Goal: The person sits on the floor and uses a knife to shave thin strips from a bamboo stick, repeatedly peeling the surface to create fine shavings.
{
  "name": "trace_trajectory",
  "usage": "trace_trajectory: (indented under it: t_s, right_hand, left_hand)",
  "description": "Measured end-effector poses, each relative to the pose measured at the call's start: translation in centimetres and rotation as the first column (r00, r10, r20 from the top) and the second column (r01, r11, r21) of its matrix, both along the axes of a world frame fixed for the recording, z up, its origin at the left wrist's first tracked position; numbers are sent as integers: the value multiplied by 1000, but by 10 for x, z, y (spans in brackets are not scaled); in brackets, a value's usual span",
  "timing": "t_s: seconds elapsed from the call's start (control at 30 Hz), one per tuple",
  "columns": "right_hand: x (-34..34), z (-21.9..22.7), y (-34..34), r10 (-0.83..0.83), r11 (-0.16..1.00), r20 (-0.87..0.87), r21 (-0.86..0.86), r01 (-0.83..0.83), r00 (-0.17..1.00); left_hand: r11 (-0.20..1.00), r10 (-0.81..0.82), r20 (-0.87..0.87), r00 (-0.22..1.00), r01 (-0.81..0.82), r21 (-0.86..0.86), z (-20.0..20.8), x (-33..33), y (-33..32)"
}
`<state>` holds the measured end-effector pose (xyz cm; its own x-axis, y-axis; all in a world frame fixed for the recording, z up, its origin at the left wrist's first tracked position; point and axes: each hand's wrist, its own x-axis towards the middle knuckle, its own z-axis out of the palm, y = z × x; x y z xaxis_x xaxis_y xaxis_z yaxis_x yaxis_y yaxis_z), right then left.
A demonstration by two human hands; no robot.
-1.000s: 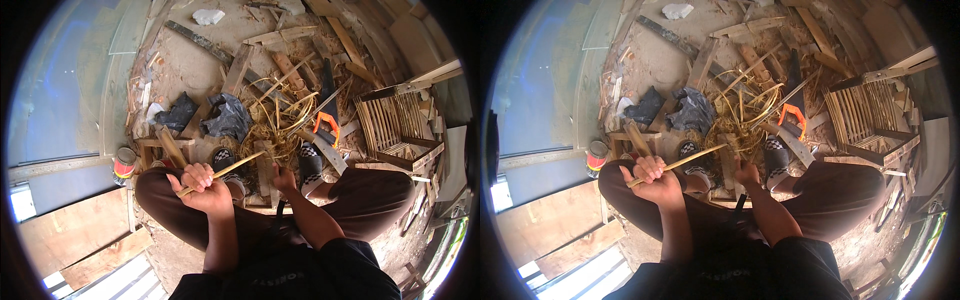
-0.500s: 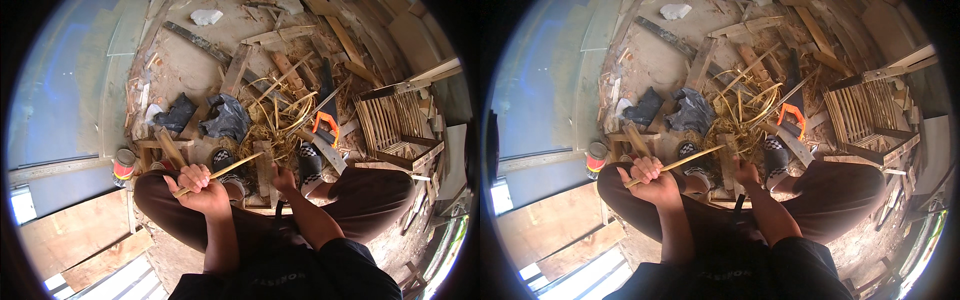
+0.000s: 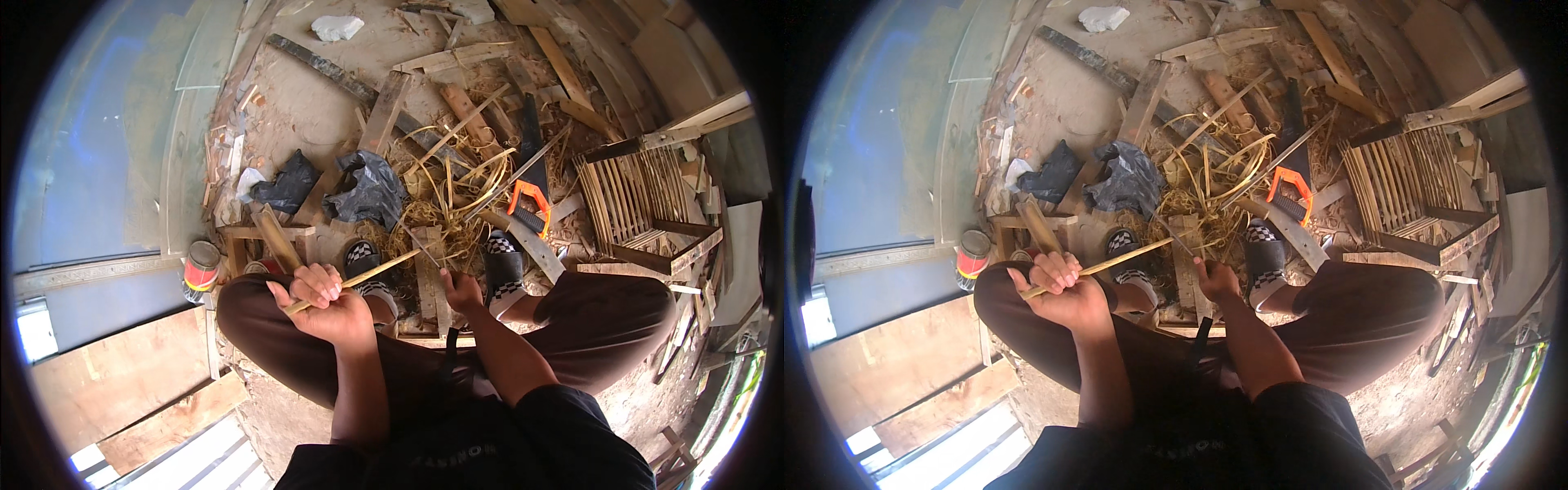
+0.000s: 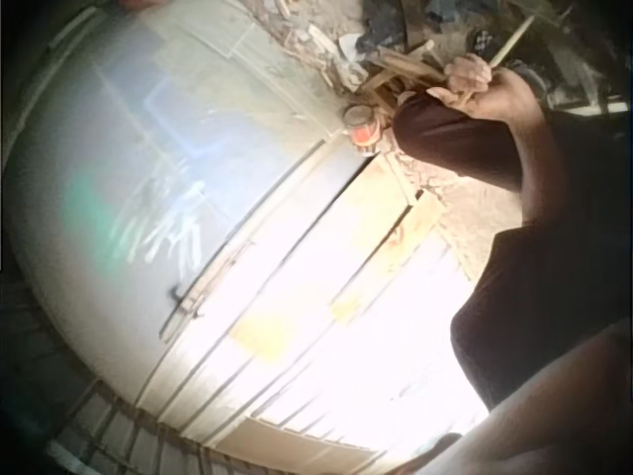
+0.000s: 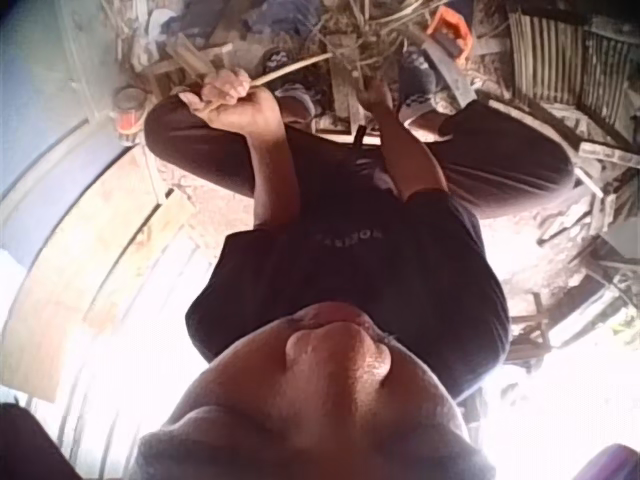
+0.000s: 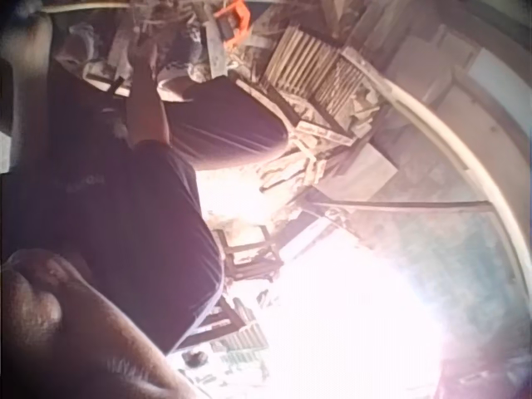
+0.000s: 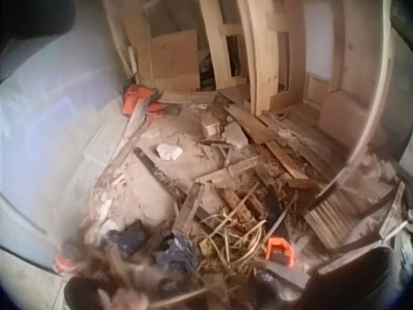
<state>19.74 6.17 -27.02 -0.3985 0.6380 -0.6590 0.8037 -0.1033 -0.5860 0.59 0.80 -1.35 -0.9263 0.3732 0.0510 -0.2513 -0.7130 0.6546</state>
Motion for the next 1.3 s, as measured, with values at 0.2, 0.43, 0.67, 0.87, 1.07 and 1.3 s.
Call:
trace_trajectory:
  t_s: [0.2, 0.43, 0.67, 0.87, 1.07, 1.3]
  right_hand:
    - [5, 2, 10, -135, 989, 44, 69, 131, 990]
    - [-3, 2, 9, -19, 999, 189, -41, 27, 982]
    - [-27, 32, 4, 39, 985, 101, 166, -56, 994]
    - [-34, 19, 4, 156, 895, 145, 398, -202, 977]
    - [-43, 133, 115, -442, 872, -526, -61, 486, 727]
    - [-25, 316, 204, -224, 917, -721, 73, 392, 656]
  left_hand:
    - [999, -18, 58, 998, 16, 43, 0, -26, -22]
    - [998, 37, -302, 953, -22, 53, 85, -85, -47]
    - [984, 37, -418, 908, 39, 173, 162, -182, 5]
    - [980, -105, -87, 991, 118, 162, 93, -222, 23]
    - [932, -222, 12, 975, 208, 298, 79, -242, 33]
    - [863, -287, 77, 955, 222, 454, 77, -245, 44]
